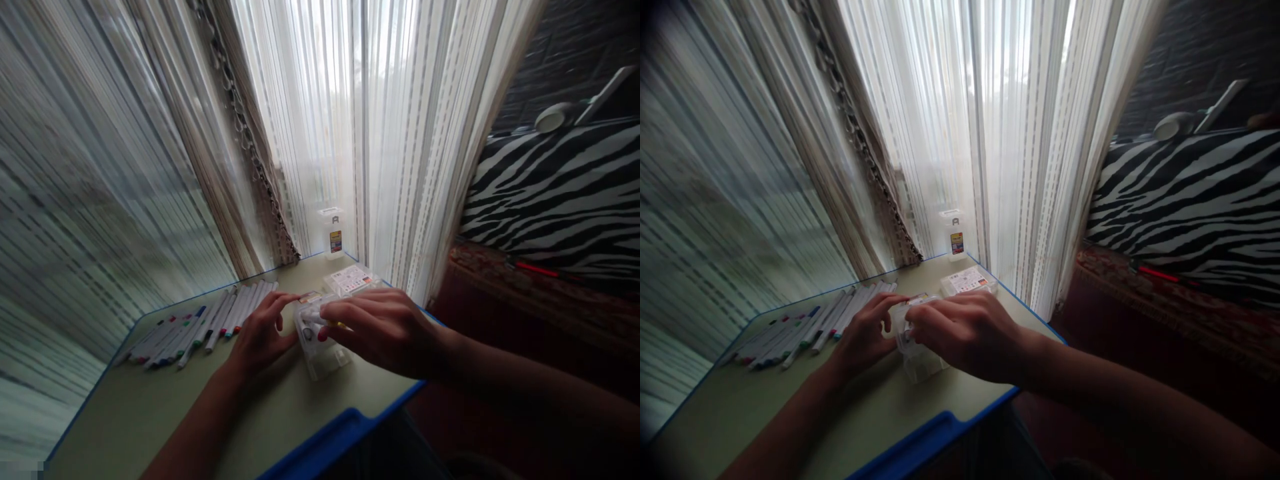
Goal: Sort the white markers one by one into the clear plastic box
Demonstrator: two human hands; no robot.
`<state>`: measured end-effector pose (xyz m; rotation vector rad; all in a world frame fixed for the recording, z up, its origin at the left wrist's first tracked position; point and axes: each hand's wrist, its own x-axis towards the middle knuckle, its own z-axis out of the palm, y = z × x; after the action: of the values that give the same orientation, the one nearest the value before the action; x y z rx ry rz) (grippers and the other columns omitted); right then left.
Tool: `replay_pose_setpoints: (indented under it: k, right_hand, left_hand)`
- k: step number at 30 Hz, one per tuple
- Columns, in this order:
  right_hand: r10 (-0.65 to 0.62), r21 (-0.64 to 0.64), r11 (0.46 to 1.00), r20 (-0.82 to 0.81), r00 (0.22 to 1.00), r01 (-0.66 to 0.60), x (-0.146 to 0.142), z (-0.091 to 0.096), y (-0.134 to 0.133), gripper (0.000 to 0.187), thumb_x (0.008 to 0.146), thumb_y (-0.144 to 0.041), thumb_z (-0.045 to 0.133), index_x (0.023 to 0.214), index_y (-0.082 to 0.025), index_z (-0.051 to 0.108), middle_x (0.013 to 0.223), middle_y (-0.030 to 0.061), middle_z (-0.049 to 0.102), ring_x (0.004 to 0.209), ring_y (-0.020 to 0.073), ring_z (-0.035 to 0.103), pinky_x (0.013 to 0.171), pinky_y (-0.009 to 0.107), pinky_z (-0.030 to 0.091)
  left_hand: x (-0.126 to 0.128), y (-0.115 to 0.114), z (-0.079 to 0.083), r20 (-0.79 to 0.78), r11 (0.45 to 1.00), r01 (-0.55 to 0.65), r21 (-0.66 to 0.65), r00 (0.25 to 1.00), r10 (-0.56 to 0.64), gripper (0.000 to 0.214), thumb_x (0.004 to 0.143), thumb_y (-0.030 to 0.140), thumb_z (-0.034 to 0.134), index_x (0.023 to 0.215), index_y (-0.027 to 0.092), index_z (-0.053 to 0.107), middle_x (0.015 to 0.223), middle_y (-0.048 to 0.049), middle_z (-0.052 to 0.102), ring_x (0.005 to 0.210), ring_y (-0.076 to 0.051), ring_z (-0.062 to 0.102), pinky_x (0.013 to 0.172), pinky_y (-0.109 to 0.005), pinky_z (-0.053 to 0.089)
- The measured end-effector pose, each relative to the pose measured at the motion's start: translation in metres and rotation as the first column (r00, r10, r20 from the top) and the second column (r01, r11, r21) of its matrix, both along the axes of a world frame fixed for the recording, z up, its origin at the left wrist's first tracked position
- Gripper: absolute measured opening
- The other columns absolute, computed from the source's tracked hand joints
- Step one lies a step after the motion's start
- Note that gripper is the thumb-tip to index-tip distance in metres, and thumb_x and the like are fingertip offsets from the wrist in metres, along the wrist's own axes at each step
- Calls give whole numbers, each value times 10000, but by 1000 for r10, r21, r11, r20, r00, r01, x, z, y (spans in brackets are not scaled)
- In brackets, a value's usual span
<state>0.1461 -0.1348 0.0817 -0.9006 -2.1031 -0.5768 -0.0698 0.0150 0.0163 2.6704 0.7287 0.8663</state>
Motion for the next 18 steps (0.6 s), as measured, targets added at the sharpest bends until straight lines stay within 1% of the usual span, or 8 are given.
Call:
replay_pose_setpoints:
  k: [4, 8, 14, 18]
  right_hand:
    - [-23, 32, 999, 20, 1000, 23, -7, -2, 3, 122, 992, -210, 559, 931, -133, 631, 744, 41, 714, 636, 145, 668, 590, 262, 465]
    - [-60, 53, 997, 56, 997, 57, -12, -10, 7, 136, 991, -195, 546, 898, -133, 624, 738, 36, 697, 613, 154, 639, 559, 288, 431]
    - [-108, 10, 994, 153, 982, 108, -14, -16, 13, 135, 979, -138, 516, 895, -147, 622, 810, 47, 714, 647, 168, 650, 565, 295, 429]
    - [-114, -66, 989, 211, 971, 131, -14, -18, 14, 126, 982, -122, 502, 957, -150, 622, 881, 69, 734, 688, 165, 666, 579, 277, 436]
  left_hand:
    - [0, 1, 0, 15, 1000, 4, -2, 1000, -4, 499, 792, 297, 723, 1268, 221, 596, 1199, -70, 592, 660, -97, 545, 608, -260, 493]
    - [0, 2, 0, 23, 1000, 20, 4, 1000, -20, 522, 785, 270, 722, 1286, 214, 587, 1193, -77, 602, 707, -116, 572, 604, -255, 501]
    - [1, 0, 1, 41, 1000, 17, -19, 999, -16, 480, 779, 236, 704, 1248, 206, 607, 1200, -82, 608, 827, -156, 622, 620, -259, 513]
    - [1, -1, 0, 43, 999, 20, -44, 999, -18, 481, 771, 230, 700, 1244, 203, 612, 1191, -80, 608, 833, -156, 632, 612, -252, 507]
